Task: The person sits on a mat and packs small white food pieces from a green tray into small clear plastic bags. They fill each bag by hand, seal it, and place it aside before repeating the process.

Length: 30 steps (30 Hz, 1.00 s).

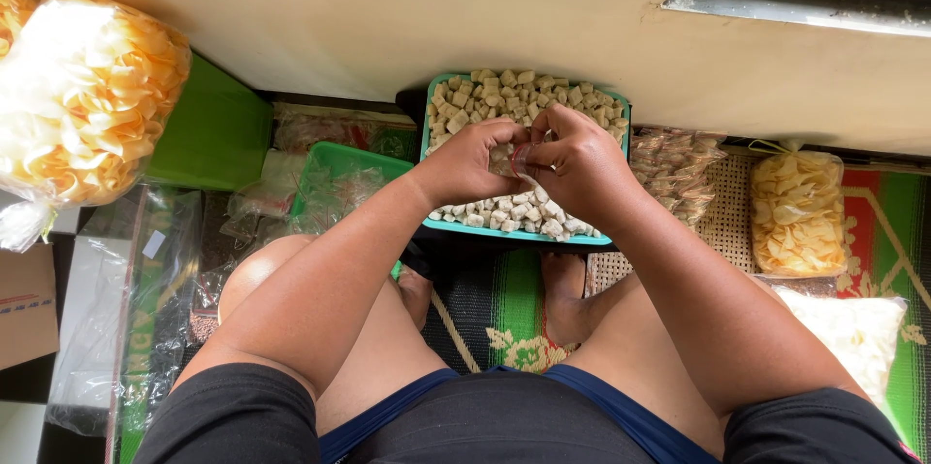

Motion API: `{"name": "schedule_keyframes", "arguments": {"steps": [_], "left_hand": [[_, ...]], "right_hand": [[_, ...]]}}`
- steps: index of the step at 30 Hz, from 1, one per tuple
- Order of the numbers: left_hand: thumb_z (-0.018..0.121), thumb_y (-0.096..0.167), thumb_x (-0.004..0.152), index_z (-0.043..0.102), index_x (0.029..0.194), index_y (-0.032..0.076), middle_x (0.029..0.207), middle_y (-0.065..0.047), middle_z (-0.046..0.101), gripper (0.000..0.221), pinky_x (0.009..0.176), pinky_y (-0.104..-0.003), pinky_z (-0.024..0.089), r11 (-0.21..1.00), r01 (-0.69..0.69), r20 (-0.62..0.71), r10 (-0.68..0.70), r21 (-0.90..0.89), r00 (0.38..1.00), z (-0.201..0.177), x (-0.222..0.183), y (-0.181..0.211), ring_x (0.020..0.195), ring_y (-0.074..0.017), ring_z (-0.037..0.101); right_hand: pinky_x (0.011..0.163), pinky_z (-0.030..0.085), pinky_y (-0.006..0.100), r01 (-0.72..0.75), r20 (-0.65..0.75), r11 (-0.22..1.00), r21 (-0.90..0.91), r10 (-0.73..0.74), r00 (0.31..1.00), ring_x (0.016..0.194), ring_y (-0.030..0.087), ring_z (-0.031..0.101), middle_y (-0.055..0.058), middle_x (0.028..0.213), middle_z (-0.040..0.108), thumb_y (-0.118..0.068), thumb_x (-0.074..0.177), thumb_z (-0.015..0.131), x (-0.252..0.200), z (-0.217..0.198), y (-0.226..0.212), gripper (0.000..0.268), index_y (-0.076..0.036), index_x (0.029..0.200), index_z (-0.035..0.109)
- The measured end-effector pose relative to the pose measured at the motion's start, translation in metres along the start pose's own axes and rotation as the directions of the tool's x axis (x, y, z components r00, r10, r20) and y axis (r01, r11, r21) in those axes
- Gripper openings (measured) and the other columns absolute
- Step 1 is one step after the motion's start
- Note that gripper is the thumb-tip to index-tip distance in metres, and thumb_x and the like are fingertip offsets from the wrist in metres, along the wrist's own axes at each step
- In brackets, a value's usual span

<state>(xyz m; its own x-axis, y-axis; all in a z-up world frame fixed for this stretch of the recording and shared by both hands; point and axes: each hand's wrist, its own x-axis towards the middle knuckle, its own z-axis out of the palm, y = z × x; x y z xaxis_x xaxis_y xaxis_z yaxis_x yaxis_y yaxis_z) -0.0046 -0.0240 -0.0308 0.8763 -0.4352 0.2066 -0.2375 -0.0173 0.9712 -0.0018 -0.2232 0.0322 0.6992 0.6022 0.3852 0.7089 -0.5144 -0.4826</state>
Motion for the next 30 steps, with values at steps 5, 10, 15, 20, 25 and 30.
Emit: {"name": "schedule_keyframes", "arguments": {"steps": [5,10,15,20,25,30], "left_hand": [[0.091,0.013,0.075,0.075,0.105,0.012,0.094,-0.006,0.068,0.035,0.097,-0.039,0.048,0.999,0.036,-0.002,-0.036,-0.02,0.999,0.001,-0.003,-0.004,0.099,-0.0254,0.068],[0.091,0.013,0.075,0.074,0.104,0.01,0.093,-0.008,0.068,0.033,0.095,-0.039,0.049,0.999,0.046,0.003,-0.046,0.009,0.999,-0.003,-0.005,-0.002,0.098,-0.0263,0.069],[0.091,0.01,0.076,0.074,0.104,0.008,0.094,-0.01,0.068,0.033,0.095,-0.039,0.048,0.997,0.072,-0.023,-0.072,0.002,0.997,-0.009,-0.002,0.0,0.098,-0.0249,0.067],[0.091,0.008,0.077,0.072,0.109,0.004,0.096,-0.012,0.067,0.037,0.099,-0.04,0.047,0.998,0.065,-0.056,-0.066,-0.024,0.996,-0.024,0.0,0.014,0.099,-0.0242,0.066],[0.09,0.009,0.08,0.07,0.114,0.003,0.1,-0.014,0.067,0.04,0.1,-0.041,0.048,0.999,0.048,-0.073,-0.048,-0.002,0.996,-0.033,0.001,0.017,0.104,-0.0264,0.065],[0.091,0.008,0.081,0.069,0.116,0.002,0.101,-0.015,0.067,0.042,0.102,-0.04,0.048,0.996,0.044,-0.079,-0.05,-0.08,0.996,-0.033,0.004,0.024,0.107,-0.024,0.064]], "right_hand": [[0.058,0.049,0.043,-0.042,0.017,0.999,0.006,0.042,0.999,0.074,0.032,0.06,0.004,0.092,0.058,-0.012,0.083,0.083,-0.004,0.01,0.008,0.01,-0.011,0.078,0.074],[0.059,0.049,0.043,-0.016,0.063,1.0,0.002,0.016,0.998,0.076,0.032,0.06,0.003,0.092,0.057,-0.01,0.084,0.08,0.0,0.009,0.008,0.012,-0.012,0.076,0.072],[0.059,0.049,0.03,-0.172,0.149,0.957,0.235,0.14,0.979,0.074,0.023,0.062,0.012,0.095,0.063,0.004,0.09,0.07,0.013,-0.01,-0.008,0.01,0.0,0.091,0.079],[0.054,0.042,0.026,-0.307,0.036,0.87,0.385,0.318,0.947,0.067,0.015,0.054,0.015,0.093,0.066,0.006,0.096,0.067,0.006,-0.006,0.016,0.011,0.004,0.102,0.077],[0.051,0.045,0.024,-0.361,0.002,0.843,0.398,0.393,0.92,0.072,0.016,0.062,0.013,0.09,0.068,0.003,0.094,0.069,-0.007,0.019,0.059,0.013,0.001,0.105,0.076],[0.057,0.049,0.035,-0.486,0.135,0.856,0.179,0.467,0.874,0.067,0.021,0.066,0.011,0.083,0.072,-0.003,0.085,0.073,-0.018,0.058,0.096,0.017,-0.008,0.099,0.08]]}}
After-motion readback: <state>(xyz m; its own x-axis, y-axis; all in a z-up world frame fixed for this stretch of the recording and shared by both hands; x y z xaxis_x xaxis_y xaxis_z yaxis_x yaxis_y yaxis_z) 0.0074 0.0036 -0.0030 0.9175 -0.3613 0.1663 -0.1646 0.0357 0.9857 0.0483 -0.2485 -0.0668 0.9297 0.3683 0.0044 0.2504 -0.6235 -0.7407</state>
